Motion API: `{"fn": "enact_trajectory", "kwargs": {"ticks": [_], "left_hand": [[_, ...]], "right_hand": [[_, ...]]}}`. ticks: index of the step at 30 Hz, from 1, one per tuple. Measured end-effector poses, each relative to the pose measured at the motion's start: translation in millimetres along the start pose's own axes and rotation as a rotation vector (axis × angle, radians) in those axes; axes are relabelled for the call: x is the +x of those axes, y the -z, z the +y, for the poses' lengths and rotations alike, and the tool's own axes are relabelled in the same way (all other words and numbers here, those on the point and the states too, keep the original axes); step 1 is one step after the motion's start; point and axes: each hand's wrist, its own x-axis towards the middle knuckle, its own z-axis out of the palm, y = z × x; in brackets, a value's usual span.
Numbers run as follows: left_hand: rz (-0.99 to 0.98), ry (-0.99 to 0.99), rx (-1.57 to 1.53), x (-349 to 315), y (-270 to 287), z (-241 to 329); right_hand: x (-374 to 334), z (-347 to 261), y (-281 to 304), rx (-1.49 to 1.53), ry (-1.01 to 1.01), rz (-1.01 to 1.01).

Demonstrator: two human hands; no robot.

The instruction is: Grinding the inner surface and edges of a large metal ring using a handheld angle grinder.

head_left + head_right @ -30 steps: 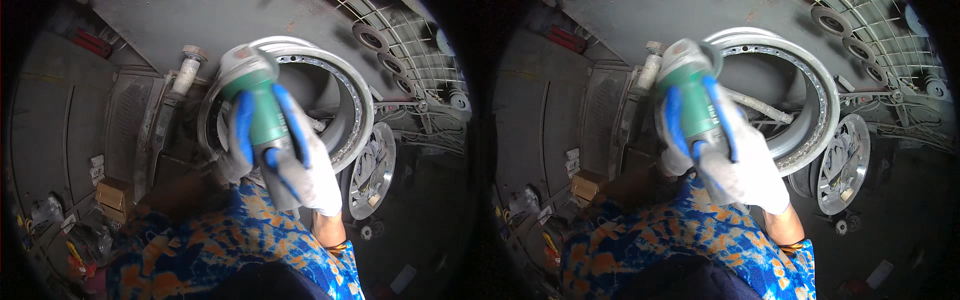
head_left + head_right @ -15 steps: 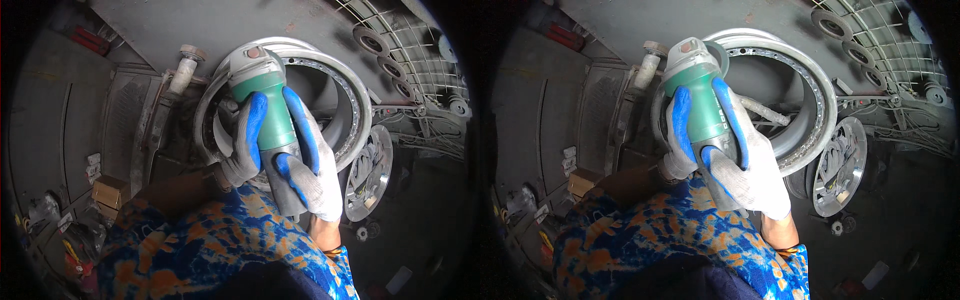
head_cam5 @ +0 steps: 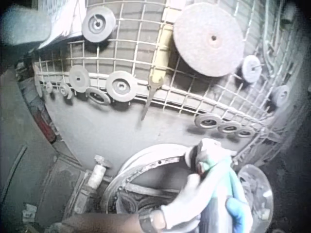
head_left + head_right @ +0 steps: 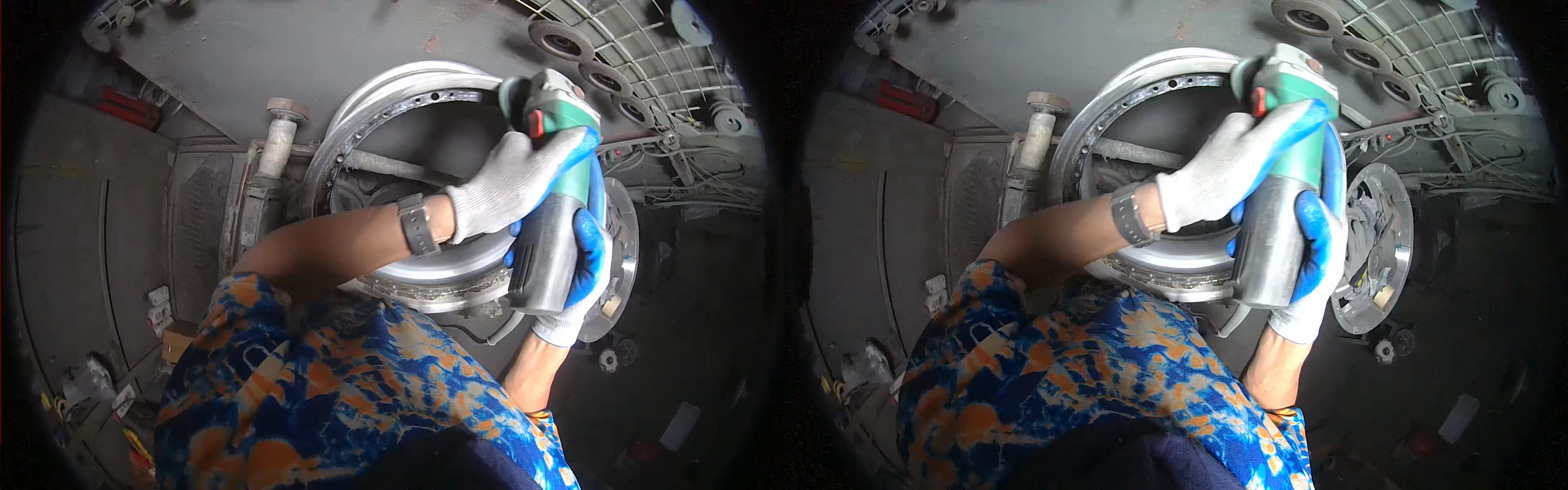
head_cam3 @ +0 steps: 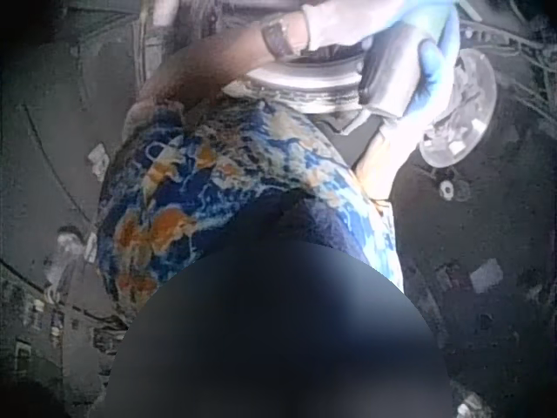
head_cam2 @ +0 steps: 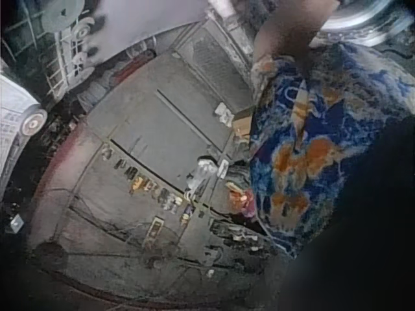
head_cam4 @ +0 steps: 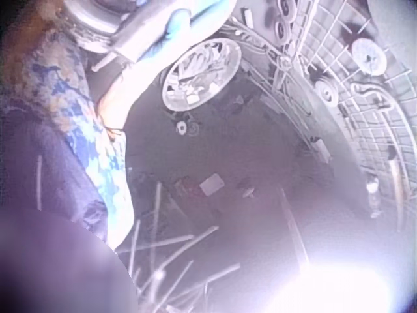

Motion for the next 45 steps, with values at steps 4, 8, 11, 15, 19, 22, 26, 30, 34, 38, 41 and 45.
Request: {"fn": "enact_trajectory", "kwargs": {"ticks": [4,8,11,15,19,22,26,30,34,38,41,45], "left_hand": [[-0.114,0.148,0.104,21,-19,-9],[-0.205,0.248,0.243,34,-32,-12],[-0.235,0.236,0.249,33,-30,-6],[-0.131,0.224,0.190,13,-7,5],[0.054,-0.116,-0.193,-26,33,-7],[0.222,-0.262,-0.200,-77,73,-31],[0.328,-0.426,0.181,-137,105,-67],[0.290,-0.387,-0.075,-157,107,-83],[0.260,-0.633,0.454,-134,103,-71],[0.099,-0.440,0.059,-117,102,-55],[0.180,-0.336,-0.099,-124,104,-55],[0.178,-0.308,-0.302,-130,106,-58]], "right_hand": [[-4,4,21,0.147,0.040,0.109],[-8,14,34,0.269,0.053,0.229],[-7,20,33,0.321,0.087,0.230],[-3,23,16,0.169,0.092,0.065],[0,29,-12,-0.293,0.105,-0.046],[9,39,-30,-0.505,0.094,-0.297],[-2,42,-44,-0.637,0.024,-0.622],[-2,42,-48,-0.737,0.056,-0.727],[-1,35,-45,-0.616,0.016,-0.592],[-5,37,-43,-0.413,-0.041,-0.474],[-4,43,-42,-0.476,-0.014,-0.532],[1,42,-40,-0.637,0.095,-0.623]]}}
